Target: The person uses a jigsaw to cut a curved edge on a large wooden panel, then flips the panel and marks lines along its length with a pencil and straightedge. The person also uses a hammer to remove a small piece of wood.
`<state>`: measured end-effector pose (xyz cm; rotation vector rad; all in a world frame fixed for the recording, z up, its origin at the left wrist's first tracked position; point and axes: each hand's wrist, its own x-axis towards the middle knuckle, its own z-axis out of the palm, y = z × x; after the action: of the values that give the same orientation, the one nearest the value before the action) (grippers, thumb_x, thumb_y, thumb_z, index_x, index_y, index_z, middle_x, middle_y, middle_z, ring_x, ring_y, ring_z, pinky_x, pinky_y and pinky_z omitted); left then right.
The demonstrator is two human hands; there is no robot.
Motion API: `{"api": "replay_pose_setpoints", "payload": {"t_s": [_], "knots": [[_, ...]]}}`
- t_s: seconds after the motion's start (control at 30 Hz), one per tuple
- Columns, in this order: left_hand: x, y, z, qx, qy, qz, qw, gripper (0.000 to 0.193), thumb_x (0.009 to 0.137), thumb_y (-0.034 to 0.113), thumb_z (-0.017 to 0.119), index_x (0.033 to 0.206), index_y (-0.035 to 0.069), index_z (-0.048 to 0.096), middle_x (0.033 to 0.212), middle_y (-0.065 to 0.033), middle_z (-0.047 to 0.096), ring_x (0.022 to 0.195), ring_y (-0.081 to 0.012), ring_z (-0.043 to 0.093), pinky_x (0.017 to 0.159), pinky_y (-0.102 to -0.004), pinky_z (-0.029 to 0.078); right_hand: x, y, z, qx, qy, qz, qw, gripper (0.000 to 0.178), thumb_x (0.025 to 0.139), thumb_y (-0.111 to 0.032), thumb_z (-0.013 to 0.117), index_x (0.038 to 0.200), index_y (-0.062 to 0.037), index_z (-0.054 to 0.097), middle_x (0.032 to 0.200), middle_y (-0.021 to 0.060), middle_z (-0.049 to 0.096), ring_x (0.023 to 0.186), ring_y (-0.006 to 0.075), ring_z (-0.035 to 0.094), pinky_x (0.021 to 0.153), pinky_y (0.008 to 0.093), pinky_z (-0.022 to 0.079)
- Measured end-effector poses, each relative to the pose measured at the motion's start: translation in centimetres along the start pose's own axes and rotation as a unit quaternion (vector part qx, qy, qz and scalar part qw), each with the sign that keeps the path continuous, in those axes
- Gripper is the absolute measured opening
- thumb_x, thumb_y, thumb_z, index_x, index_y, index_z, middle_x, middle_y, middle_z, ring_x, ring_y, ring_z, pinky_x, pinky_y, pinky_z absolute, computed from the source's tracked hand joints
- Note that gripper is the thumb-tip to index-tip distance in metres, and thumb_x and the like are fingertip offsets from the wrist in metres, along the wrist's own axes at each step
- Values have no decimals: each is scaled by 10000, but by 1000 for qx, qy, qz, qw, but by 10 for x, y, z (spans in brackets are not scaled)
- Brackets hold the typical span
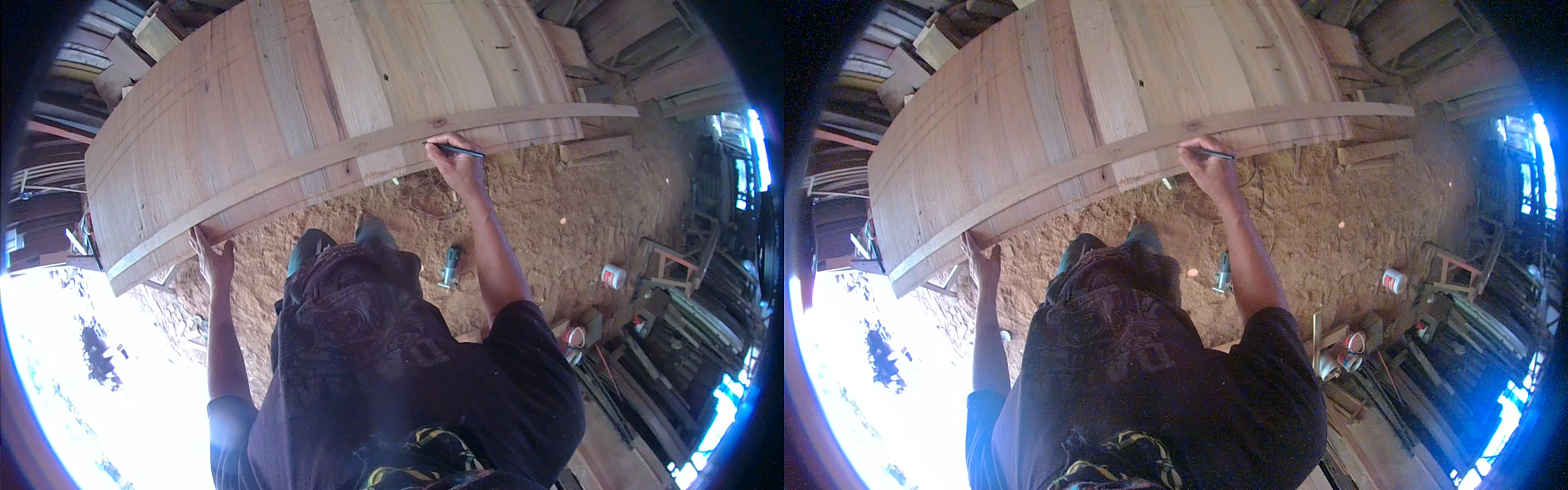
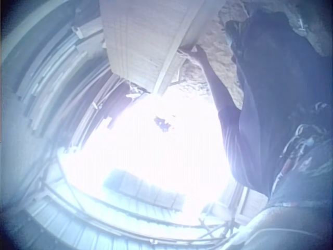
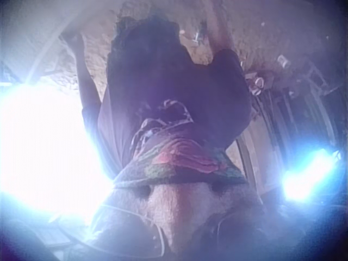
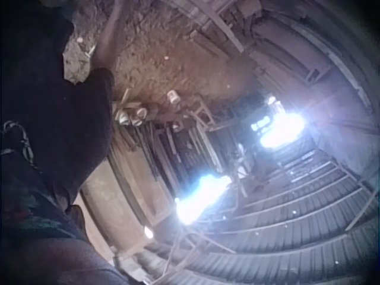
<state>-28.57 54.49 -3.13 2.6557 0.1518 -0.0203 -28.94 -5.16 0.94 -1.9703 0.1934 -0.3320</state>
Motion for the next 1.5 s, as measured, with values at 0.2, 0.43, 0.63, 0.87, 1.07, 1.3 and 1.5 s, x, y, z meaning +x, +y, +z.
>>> {"api": "replay_pose_setpoints", "payload": {"t_s": [0.2,0.43,0.63,0.87,1.07,1.3,1.5], "knots": [[-6,-15,1,-6,16,11,1000,1106,851,135,822,1706,106,121,1754,-229,179,1615,-452,166,1298,-492,255,2,-12,7,-27,-4,15,1000,101,944,-106,798,1000,-27,770,900,40,769,831,86,694,747,283,573],[-8,2,2,29,25,-3,999,1128,838,156,822,1705,90,103,1768,-205,137,1611,-482,149,1292,-526,268,-14,-24,37,53,-21,6,998,101,975,-116,774,1023,-28,757,914,20,750,831,79,671,747,266,559],[-7,24,-2,12,3,-34,999,1132,839,156,806,1706,82,81,1773,-201,114,1612,-486,133,1297,-526,263,-30,-45,108,66,-105,34,992,116,989,-109,773,1048,-13,745,902,0,734,810,39,638,710,230,546],[-11,23,-4,-5,10,-29,1000,1132,834,152,805,1707,81,88,1776,-201,100,1621,-464,121,1296,-509,277,-32,-73,162,65,-94,-1,993,103,940,-98,802,990,-35,738,837,50,753,757,95,699,675,298,581],[-12,25,-6,0,-1,-33,999,1114,840,156,804,1700,55,103,1772,-212,102,1624,-460,114,1294,-505,283,-35,-62,170,57,-67,-20,996,98,925,-80,806,981,-37,739,808,53,747,726,105,699,664,298,578],[-15,22,-5,-4,6,-23,1000,1113,853,136,796,1709,94,86,1779,-185,110,1629,-441,117,1292,-497,281,-33,-66,167,14,-76,-63,995,71,949,-45,789,983,-16,735,819,-9,718,743,38,627,668,238,539],[-15,21,-7,1,4,-14,1000,1102,848,149,802,1703,67,111,1777,-192,119,1627,-448,116,1291,-496,284,-37,-68,168,78,-70,12,994,79,947,-47,794,993,-15,737,819,-6,721,747,37,623,669,241,533]]}}
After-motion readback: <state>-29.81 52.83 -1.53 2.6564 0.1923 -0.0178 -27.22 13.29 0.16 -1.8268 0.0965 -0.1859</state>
